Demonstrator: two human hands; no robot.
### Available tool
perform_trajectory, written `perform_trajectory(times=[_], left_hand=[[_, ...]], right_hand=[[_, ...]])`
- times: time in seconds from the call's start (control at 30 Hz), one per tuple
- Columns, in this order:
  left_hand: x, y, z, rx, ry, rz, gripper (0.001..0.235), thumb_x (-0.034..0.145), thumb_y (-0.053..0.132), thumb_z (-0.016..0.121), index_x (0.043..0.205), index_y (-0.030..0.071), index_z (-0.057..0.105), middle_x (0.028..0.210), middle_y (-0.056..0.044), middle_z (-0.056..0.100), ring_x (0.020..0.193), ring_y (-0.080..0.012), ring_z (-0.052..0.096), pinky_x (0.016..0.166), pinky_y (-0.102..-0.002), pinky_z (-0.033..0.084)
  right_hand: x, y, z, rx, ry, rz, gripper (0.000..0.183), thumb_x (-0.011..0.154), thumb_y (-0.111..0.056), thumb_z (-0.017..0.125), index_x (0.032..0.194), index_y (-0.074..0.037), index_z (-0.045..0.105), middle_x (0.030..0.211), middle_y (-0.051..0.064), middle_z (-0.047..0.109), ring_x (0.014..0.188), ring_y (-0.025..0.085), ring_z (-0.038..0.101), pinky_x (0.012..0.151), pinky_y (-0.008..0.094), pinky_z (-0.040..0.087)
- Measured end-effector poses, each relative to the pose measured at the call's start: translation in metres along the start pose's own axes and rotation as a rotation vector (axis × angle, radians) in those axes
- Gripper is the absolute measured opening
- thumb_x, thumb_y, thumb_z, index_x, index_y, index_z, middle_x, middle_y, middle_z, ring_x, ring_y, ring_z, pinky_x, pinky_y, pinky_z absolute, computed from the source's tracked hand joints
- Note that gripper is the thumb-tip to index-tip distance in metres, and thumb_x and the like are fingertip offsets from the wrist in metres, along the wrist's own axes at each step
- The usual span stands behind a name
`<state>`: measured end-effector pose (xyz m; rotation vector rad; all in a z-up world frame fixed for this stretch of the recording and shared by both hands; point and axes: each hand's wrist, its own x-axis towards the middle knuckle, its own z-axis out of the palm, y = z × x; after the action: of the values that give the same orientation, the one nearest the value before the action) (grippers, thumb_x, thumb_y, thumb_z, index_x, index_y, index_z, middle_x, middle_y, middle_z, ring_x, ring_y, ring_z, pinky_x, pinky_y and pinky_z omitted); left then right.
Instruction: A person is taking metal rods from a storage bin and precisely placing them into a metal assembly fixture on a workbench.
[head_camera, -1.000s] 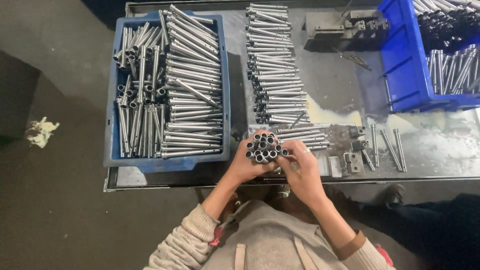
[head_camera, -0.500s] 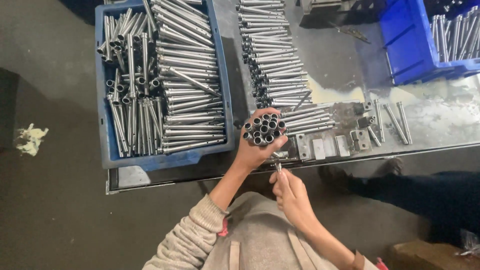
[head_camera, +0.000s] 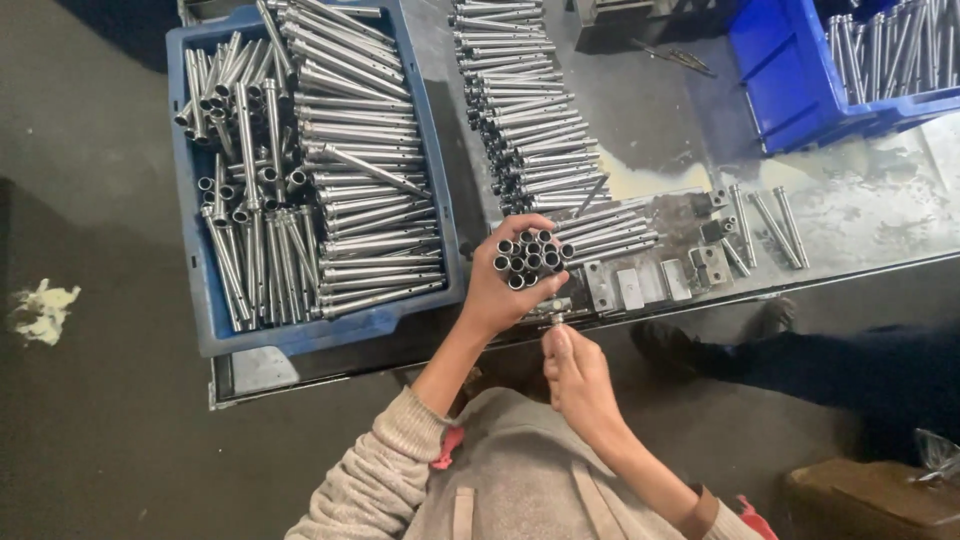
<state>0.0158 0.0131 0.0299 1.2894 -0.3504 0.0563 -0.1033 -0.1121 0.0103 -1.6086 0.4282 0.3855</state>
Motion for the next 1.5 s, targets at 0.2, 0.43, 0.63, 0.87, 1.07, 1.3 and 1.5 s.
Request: perform_trajectory(times=[0.2,0.43,0.63,0.87,1.07,1.3,1.5], left_hand=[[-0.002,-0.014,-0.003,-0.078,0.013,-0.001,0.05,0.07,-0.001,0.089,0.114,0.007,0.066,0.092,-0.01,0.075,0.089,-0.0141,0.071,0.084,-0.035,0.059],[-0.005,-0.008,0.002,-0.001,-0.016,-0.032,0.051,0.067,0.006,0.092,0.112,0.008,0.067,0.089,-0.007,0.076,0.084,-0.0112,0.069,0.082,-0.033,0.058],[-0.007,-0.001,0.018,0.204,-0.062,-0.065,0.032,0.084,0.027,0.082,0.104,0.014,0.061,0.097,0.0,0.063,0.093,-0.0165,0.063,0.086,-0.031,0.052],[-0.006,-0.012,0.024,0.207,0.13,-0.021,0.037,0.067,0.013,0.095,0.095,0.009,0.072,0.08,-0.008,0.075,0.074,-0.0136,0.07,0.075,-0.033,0.058],[-0.013,-0.018,0.036,0.253,0.177,-0.032,0.034,0.069,0.01,0.094,0.094,0.006,0.071,0.078,-0.009,0.075,0.073,-0.0146,0.07,0.076,-0.033,0.058],[-0.008,-0.027,0.03,0.22,0.163,-0.017,0.039,0.067,0.011,0.095,0.095,0.005,0.068,0.079,-0.009,0.075,0.075,-0.0143,0.071,0.08,-0.034,0.058],[-0.01,-0.028,0.027,0.218,0.177,-0.04,0.046,0.059,0.012,0.1,0.093,0.006,0.07,0.082,-0.01,0.075,0.076,-0.0177,0.071,0.083,-0.038,0.057]], right_hand=[[0.01,-0.027,-0.027,0.378,-0.131,0.296,0.036,0.113,-0.035,0.032,0.091,-0.01,0.048,0.06,-0.009,0.021,0.037,0.003,0.022,0.025,0.02,0.02],[0.001,-0.004,-0.033,0.447,-0.157,0.276,0.039,0.113,-0.04,0.034,0.087,-0.012,0.044,0.063,-0.01,0.019,0.038,0.002,0.019,0.026,0.019,0.017],[0.006,-0.008,-0.092,-0.652,-0.028,-0.003,0.024,0.102,-0.038,0.044,0.11,-0.026,0.064,0.066,0.0,0.064,0.06,0.018,0.056,0.065,0.033,0.043],[0.073,0.017,-0.152,-0.997,0.147,-0.854,0.011,0.095,-0.028,0.068,0.105,-0.023,0.069,0.102,0.001,0.062,0.092,0.029,0.061,0.08,0.041,0.049],[0.098,0.026,-0.161,-1.044,-0.063,-0.869,0.013,0.101,-0.031,0.059,0.1,-0.018,0.062,0.1,0.002,0.056,0.094,0.029,0.056,0.082,0.04,0.045],[0.134,0.018,-0.315,-0.861,0.735,-0.779,0.017,0.098,0.001,0.071,0.111,-0.01,0.068,0.106,0.011,0.056,0.109,0.036,0.054,0.102,0.045,0.037],[0.106,-0.03,-0.256,-0.637,0.622,-0.794,0.03,0.097,0.003,0.07,0.126,0.003,0.065,0.112,0.025,0.061,0.107,0.048,0.061,0.098,0.051,0.046]])
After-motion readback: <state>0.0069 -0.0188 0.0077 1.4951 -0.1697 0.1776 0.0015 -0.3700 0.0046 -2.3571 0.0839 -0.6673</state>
